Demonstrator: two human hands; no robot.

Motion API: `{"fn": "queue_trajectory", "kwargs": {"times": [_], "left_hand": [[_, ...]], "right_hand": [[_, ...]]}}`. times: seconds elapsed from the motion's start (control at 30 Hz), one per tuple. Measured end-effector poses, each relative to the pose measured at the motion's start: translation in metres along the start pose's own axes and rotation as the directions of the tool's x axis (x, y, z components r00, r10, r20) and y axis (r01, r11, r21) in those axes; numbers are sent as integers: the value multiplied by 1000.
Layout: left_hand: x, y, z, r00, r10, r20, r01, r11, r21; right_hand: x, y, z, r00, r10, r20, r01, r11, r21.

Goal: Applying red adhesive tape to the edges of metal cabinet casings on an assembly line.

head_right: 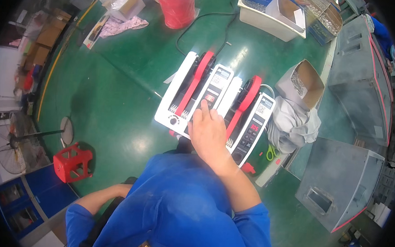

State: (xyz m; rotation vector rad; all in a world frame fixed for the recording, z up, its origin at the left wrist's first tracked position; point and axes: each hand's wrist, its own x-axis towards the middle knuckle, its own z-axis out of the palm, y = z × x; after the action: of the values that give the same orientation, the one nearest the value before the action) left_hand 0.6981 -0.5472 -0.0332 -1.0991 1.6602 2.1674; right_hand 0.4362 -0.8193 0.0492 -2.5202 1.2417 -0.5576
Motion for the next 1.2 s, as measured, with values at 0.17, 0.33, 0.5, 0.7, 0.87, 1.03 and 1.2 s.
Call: {"fn": "queue_trajectory", "kwargs": {"times": [0.17,0.33,0.5,0.7,0.87,1.03,1.2], "left_hand": [[-2,30,-12,994,-103,22,104,995,-12],[-4,18,-9,999,-43,-3,43,999,-22],[-4,18,-11,993,-121,7,121,990,-76],[-6,32,-16,980,-195,49,198,977,-80],[-8,33,-15,976,-212,40,215,973,-83],[-8,39,-16,972,-231,34,233,969,-86],[-7,30,-10,980,-194,34,197,972,-130]], "right_hand": [[2,-1,1,999,9,30,-8,1000,-23],[2,-1,2,1000,-26,-17,25,998,-60],[2,-1,2,1000,-17,-13,16,998,-56],[2,-2,2,1000,-16,2,17,997,-74],[1,-3,1,999,12,37,-11,999,-46],[1,-3,2,999,13,43,-11,998,-55],[2,-2,4,999,-31,-30,29,997,-78]]}}
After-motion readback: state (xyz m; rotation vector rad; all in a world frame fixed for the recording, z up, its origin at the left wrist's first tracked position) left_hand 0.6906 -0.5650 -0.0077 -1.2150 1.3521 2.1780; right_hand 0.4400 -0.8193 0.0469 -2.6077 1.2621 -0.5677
